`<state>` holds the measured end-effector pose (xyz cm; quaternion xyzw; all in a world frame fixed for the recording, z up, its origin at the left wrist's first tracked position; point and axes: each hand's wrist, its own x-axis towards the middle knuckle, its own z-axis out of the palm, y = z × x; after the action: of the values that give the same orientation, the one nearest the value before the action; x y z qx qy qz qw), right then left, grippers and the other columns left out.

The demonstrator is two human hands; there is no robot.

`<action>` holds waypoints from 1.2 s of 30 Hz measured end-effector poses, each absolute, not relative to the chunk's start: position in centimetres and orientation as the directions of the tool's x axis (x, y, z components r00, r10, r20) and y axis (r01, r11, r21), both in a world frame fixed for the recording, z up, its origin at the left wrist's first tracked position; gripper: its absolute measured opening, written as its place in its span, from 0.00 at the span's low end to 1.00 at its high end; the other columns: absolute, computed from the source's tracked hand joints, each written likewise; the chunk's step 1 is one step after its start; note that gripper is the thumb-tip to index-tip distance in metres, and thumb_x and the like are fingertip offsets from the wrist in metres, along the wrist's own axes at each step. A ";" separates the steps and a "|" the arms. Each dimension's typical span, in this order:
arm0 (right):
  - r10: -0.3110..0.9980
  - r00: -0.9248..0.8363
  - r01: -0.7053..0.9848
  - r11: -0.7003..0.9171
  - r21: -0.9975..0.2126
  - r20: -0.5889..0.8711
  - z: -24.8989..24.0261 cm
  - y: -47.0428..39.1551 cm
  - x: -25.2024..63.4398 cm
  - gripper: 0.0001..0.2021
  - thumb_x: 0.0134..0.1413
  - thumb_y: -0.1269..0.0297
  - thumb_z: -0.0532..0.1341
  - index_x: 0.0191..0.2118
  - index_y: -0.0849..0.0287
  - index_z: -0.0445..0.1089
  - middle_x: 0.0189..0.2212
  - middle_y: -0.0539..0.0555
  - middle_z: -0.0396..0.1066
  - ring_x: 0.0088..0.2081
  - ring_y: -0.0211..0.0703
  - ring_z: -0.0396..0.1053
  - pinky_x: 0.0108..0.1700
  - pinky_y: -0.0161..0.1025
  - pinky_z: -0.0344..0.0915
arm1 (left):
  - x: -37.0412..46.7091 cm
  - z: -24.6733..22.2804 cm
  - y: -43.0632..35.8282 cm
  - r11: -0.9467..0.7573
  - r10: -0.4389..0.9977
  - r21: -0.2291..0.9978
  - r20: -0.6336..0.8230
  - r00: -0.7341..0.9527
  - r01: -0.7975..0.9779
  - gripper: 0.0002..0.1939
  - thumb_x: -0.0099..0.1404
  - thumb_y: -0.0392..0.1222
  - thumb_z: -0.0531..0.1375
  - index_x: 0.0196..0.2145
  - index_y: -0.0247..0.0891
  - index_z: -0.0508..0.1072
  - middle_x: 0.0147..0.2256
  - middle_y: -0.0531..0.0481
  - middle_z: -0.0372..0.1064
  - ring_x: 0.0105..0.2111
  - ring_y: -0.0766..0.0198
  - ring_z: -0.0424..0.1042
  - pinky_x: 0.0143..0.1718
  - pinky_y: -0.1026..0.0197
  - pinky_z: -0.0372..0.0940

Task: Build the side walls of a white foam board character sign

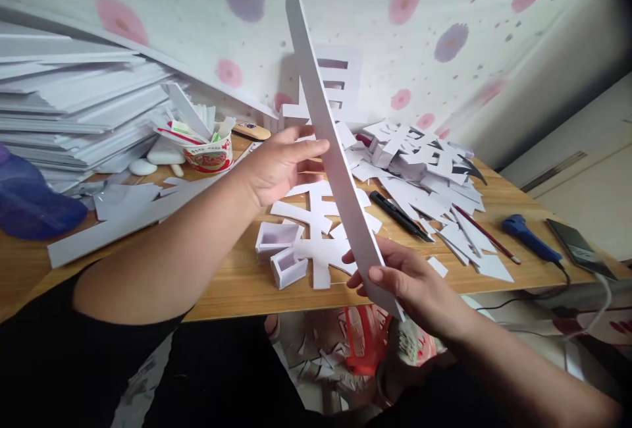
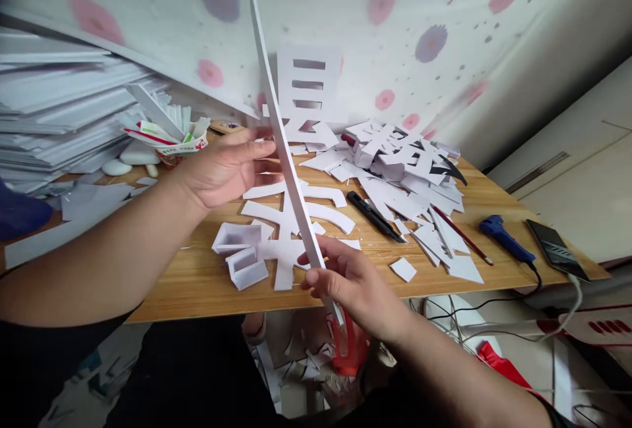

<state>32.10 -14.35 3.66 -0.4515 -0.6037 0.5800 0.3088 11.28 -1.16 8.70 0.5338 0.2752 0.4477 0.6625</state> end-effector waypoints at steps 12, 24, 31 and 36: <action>0.861 -0.458 0.332 -0.063 -0.941 -0.219 3.2 -7.7 28.1 0.25 0.59 0.48 0.57 0.54 0.63 0.62 0.39 0.57 0.71 0.36 0.43 0.72 0.36 0.39 0.67 | 6.0 1.4 4.6 0.152 0.942 0.976 -0.095 0.321 -0.158 0.16 0.56 0.50 0.67 0.37 0.39 0.70 0.39 0.45 0.74 0.27 0.64 0.73 0.30 0.59 0.70; 0.791 -0.569 0.472 0.089 -0.877 -0.226 2.5 -6.2 27.6 0.17 0.59 0.56 0.59 0.52 0.56 0.67 0.41 0.53 0.71 0.40 0.42 0.70 0.37 0.33 0.67 | 6.7 -0.5 4.8 0.240 0.963 0.953 -0.209 0.172 -0.187 0.16 0.55 0.49 0.67 0.35 0.39 0.68 0.36 0.47 0.72 0.28 0.59 0.72 0.32 0.54 0.66; 0.809 -0.542 0.457 0.057 -0.888 -0.228 2.2 -6.5 28.3 0.12 0.56 0.60 0.63 0.47 0.53 0.72 0.43 0.52 0.73 0.42 0.43 0.72 0.38 0.32 0.69 | 6.5 -1.8 5.6 0.163 0.979 0.977 -0.143 0.144 -0.135 0.19 0.56 0.52 0.66 0.38 0.38 0.67 0.35 0.48 0.70 0.27 0.62 0.70 0.30 0.56 0.67; 0.806 -0.544 0.453 0.048 -0.890 -0.233 2.1 -6.9 28.1 0.12 0.55 0.60 0.64 0.45 0.54 0.73 0.43 0.53 0.74 0.45 0.47 0.72 0.40 0.35 0.72 | 6.4 -1.8 5.5 0.161 0.982 0.982 -0.149 0.118 -0.099 0.18 0.57 0.55 0.65 0.36 0.39 0.68 0.36 0.49 0.70 0.27 0.62 0.71 0.29 0.57 0.68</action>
<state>28.08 -6.92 2.05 -0.4471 -0.7042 0.5253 0.1678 6.35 5.53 -1.78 0.4585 0.4811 0.4577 0.5906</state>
